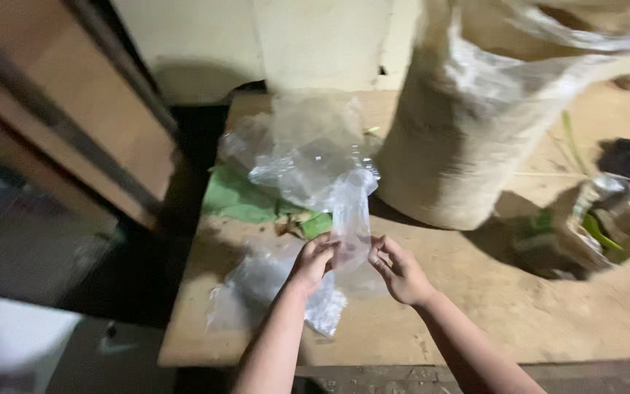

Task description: The person scoops a dark granular material from a large sack into a small clear plastic bag using a green plastic scoop. The person holds the bag open with the left hand and repeatedly fills it with the scoop in the right hand.

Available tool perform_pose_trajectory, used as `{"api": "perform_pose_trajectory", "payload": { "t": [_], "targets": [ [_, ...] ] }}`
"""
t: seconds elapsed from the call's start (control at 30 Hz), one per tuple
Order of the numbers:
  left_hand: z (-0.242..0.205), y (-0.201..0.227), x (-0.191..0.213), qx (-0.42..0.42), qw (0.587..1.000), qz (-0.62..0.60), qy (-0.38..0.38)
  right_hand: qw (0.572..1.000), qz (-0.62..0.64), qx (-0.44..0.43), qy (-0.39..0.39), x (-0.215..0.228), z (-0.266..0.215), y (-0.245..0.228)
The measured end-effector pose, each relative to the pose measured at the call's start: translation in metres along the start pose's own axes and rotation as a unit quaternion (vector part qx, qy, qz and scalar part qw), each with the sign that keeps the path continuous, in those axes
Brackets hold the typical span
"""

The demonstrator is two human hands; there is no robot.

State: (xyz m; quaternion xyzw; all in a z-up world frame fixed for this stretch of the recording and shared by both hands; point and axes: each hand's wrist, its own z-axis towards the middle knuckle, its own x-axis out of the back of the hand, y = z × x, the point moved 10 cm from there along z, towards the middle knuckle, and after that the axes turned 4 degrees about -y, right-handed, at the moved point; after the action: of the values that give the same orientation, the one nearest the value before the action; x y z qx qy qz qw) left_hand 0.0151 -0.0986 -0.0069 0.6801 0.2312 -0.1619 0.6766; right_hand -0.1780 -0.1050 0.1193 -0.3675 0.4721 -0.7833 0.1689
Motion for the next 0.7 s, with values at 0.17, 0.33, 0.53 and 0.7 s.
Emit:
{"api": "perform_pose_trajectory", "payload": {
  "t": [0.17, 0.33, 0.53, 0.7],
  "targets": [
    [-0.010, 0.016, -0.077, -0.049, 0.986, 0.157, -0.009, 0.998, 0.061, -0.028, 0.015, 0.050, -0.044, -0.036],
    [-0.017, 0.023, -0.153, -0.097, 0.970, 0.191, -0.115, 0.904, 0.422, -0.067, -0.005, 0.082, -0.073, -0.046],
    [-0.036, -0.005, -0.217, -0.065, 0.923, 0.335, -0.179, 0.895, 0.379, -0.225, 0.069, 0.153, -0.121, 0.001],
    [-0.066, 0.027, -0.270, -0.291, 0.771, 0.567, -0.013, 0.967, 0.185, -0.123, 0.124, 0.201, -0.146, -0.012]
  ]
}}
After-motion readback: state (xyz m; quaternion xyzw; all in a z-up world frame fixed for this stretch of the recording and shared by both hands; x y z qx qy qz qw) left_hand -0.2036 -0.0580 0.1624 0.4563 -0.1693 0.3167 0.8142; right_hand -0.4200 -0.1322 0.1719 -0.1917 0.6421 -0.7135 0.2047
